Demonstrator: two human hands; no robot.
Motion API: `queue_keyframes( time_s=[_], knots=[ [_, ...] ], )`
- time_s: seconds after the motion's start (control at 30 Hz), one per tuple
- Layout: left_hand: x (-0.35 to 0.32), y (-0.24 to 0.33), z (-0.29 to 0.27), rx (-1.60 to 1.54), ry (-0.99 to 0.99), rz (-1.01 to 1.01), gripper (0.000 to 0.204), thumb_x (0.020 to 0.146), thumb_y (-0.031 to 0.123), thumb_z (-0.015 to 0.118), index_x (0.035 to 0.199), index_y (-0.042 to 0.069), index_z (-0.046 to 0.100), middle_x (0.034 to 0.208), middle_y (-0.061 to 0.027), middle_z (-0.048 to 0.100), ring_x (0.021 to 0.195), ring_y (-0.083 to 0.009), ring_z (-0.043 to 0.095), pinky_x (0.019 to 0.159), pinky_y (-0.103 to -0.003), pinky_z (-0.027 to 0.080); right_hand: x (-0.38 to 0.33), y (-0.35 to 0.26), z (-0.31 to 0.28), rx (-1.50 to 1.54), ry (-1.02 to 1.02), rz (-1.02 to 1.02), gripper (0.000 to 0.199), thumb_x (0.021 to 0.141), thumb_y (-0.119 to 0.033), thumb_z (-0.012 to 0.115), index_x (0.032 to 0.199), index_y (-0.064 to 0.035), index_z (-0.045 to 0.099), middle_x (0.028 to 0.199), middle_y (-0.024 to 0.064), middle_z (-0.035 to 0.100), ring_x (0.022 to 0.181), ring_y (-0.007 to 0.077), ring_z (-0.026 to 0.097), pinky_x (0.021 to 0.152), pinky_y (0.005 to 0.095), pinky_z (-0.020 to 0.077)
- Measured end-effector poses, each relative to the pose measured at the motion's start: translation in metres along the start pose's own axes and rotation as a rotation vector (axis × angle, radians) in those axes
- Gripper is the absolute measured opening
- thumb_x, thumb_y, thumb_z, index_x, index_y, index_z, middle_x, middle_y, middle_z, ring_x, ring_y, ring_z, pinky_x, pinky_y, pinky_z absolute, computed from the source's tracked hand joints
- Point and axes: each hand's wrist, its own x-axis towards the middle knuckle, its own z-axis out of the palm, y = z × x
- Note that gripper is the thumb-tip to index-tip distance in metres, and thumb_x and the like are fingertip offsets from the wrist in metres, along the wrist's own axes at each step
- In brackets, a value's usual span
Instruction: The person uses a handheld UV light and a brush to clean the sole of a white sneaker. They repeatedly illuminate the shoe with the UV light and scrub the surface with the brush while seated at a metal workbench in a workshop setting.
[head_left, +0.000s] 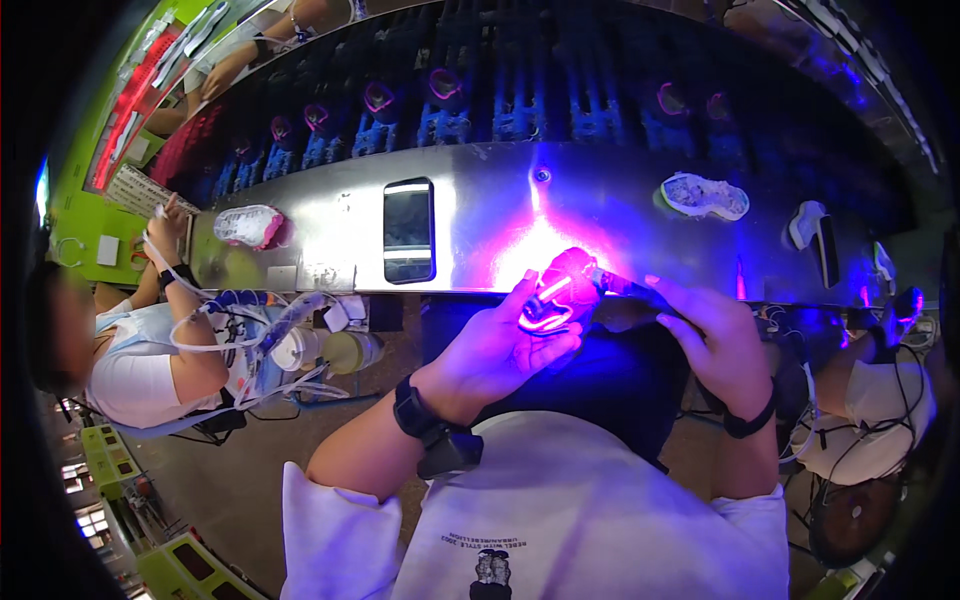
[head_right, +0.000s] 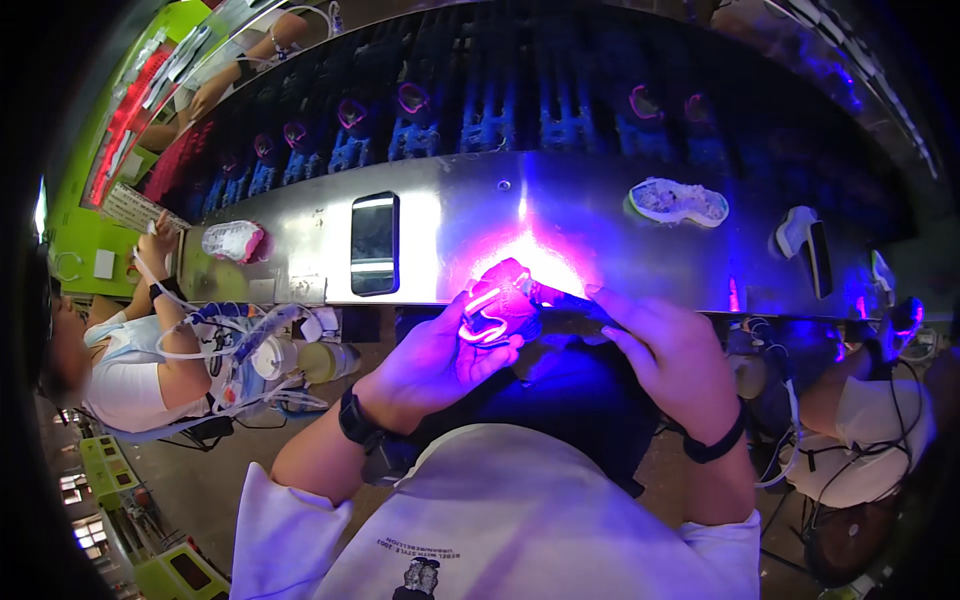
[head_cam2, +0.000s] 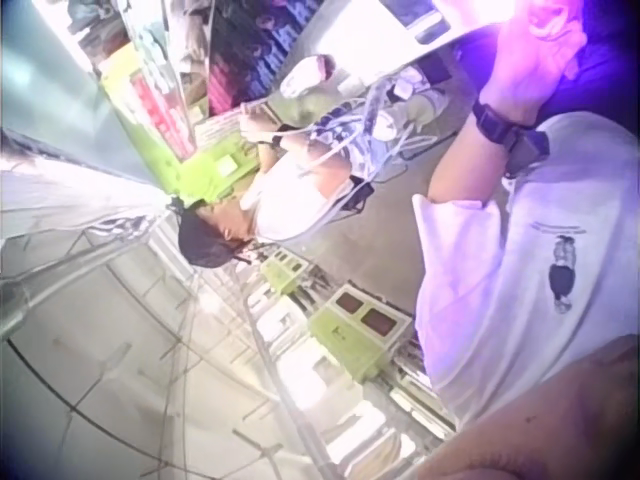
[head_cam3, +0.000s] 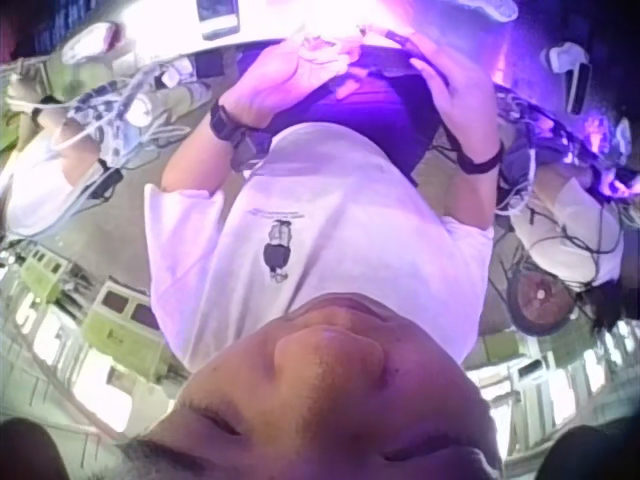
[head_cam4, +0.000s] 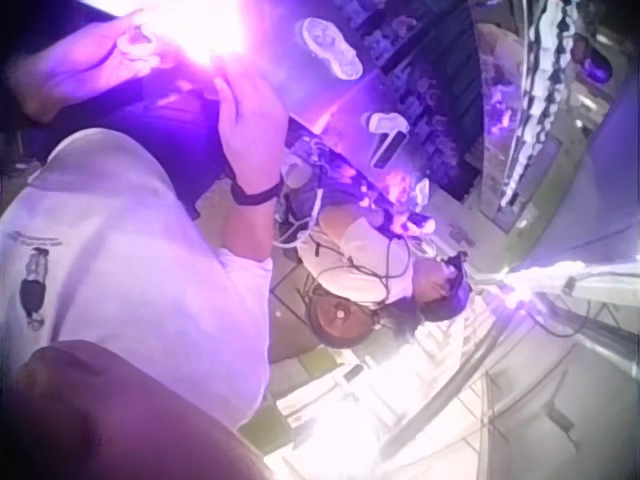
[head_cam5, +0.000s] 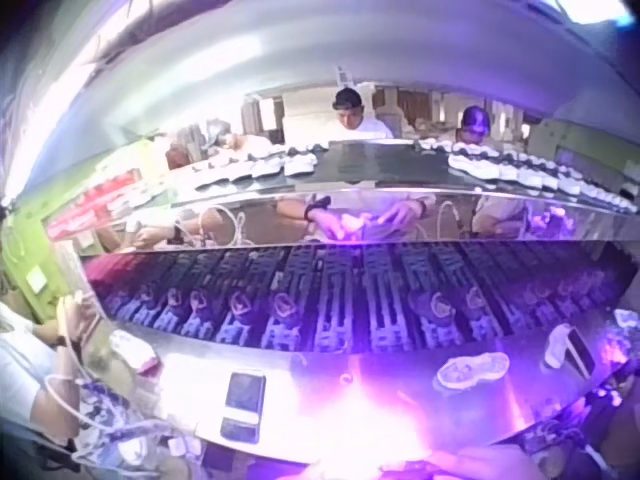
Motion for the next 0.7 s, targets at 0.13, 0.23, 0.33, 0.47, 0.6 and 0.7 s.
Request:
queue_keyframes(
  time_s=[0.13,0.23,0.33,0.47,0.6,0.7],
  knots=[
    [-0.008,0.000,-0.006,-0.062,-0.040,-0.057,0.047,0.112,0.038,0.041,0.146,0.007,0.046,0.134,-0.0164,0.060,0.113,-0.0306,0.067,0.099,-0.042,0.060,0.002,-0.015,0.000,-0.008,-0.023,0.005,0.042,0.091,-0.010,0.071,0.132,-0.0087,0.067,0.093,0.0154,0.068,0.082,0.0345,0.066,0.074,0.0412,0.0526],
    [-0.011,-0.005,-0.004,-0.084,-0.008,-0.025,0.050,0.108,0.043,0.048,0.136,0.001,0.050,0.125,-0.0199,0.061,0.111,-0.0324,0.067,0.096,-0.043,0.062,0.005,-0.027,-0.002,-0.092,-0.043,0.006,0.042,0.090,-0.010,0.071,0.132,-0.0092,0.067,0.089,0.0146,0.066,0.079,0.0339,0.065,0.072,0.0411,0.0521],
    [-0.008,-0.007,-0.019,-0.204,-0.105,-0.071,0.049,0.112,0.038,0.041,0.145,0.003,0.046,0.134,-0.0202,0.059,0.115,-0.0326,0.065,0.096,-0.041,0.062,0.006,-0.033,-0.002,-0.131,-0.047,-0.006,0.043,0.089,-0.009,0.072,0.132,-0.0095,0.068,0.087,0.0139,0.065,0.076,0.0330,0.065,0.070,0.0408,0.0516],
    [-0.016,-0.006,-0.017,-0.377,-0.191,-0.188,0.048,0.111,0.036,0.042,0.142,0.000,0.048,0.130,-0.0245,0.060,0.109,-0.0340,0.068,0.092,-0.040,0.064,0.006,-0.037,0.003,-0.095,-0.085,0.031,0.044,0.088,-0.007,0.073,0.132,-0.0094,0.068,0.086,0.0131,0.065,0.075,0.0311,0.065,0.070,0.0393,0.0518],
    [-0.025,-0.006,-0.002,-0.343,-0.248,-0.168,0.046,0.110,0.034,0.047,0.141,0.000,0.051,0.127,-0.0233,0.062,0.101,-0.0306,0.071,0.085,-0.035,0.066,-0.006,-0.026,0.028,0.027,0.002,-0.026,0.043,0.088,-0.007,0.074,0.131,-0.0065,0.068,0.088,0.0136,0.069,0.078,0.0291,0.068,0.075,0.0365,0.0538],
    [-0.032,-0.004,0.011,-0.001,-0.102,0.026,0.051,0.109,0.038,0.047,0.143,0.000,0.049,0.130,-0.0224,0.061,0.106,-0.0298,0.069,0.091,-0.036,0.062,-0.021,-0.013,0.039,0.137,0.002,0.173,0.046,0.086,0.000,0.071,0.132,-0.0032,0.067,0.107,0.0166,0.074,0.093,0.0259,0.072,0.087,0.0342,0.0542]
  ],
)
